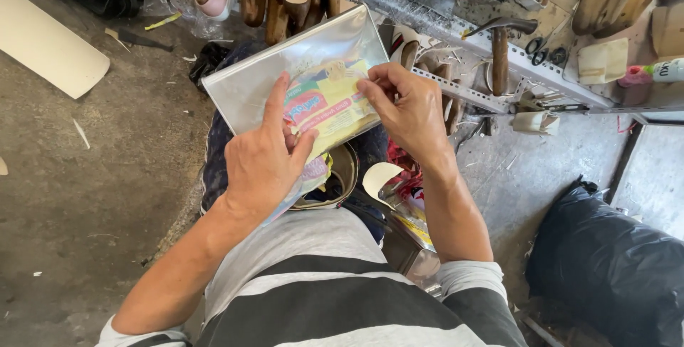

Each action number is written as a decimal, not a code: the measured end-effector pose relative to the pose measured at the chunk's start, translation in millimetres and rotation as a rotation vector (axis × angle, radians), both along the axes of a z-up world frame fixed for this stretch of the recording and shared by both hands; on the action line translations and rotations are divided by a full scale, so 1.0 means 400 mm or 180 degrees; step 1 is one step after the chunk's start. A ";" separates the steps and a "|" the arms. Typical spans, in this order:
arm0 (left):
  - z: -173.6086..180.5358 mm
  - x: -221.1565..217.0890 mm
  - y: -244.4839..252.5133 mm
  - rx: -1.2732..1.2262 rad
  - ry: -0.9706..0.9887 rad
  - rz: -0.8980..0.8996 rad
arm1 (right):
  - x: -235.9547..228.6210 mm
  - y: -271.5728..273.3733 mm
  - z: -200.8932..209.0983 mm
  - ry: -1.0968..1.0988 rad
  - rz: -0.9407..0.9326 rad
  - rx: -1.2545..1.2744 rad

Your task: Applying adhesive and fitting a lining material into a shoe upper during the shoe manufacturing process.

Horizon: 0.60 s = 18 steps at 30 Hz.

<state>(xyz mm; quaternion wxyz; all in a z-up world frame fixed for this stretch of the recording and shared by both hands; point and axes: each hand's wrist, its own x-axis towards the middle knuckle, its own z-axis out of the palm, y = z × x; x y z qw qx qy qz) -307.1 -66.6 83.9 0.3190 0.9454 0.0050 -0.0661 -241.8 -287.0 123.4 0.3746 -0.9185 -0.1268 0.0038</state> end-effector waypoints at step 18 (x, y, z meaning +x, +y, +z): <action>-0.002 0.010 -0.003 0.0729 -0.0803 -0.2027 | -0.070 0.009 -0.094 -0.0451 0.1121 -0.2653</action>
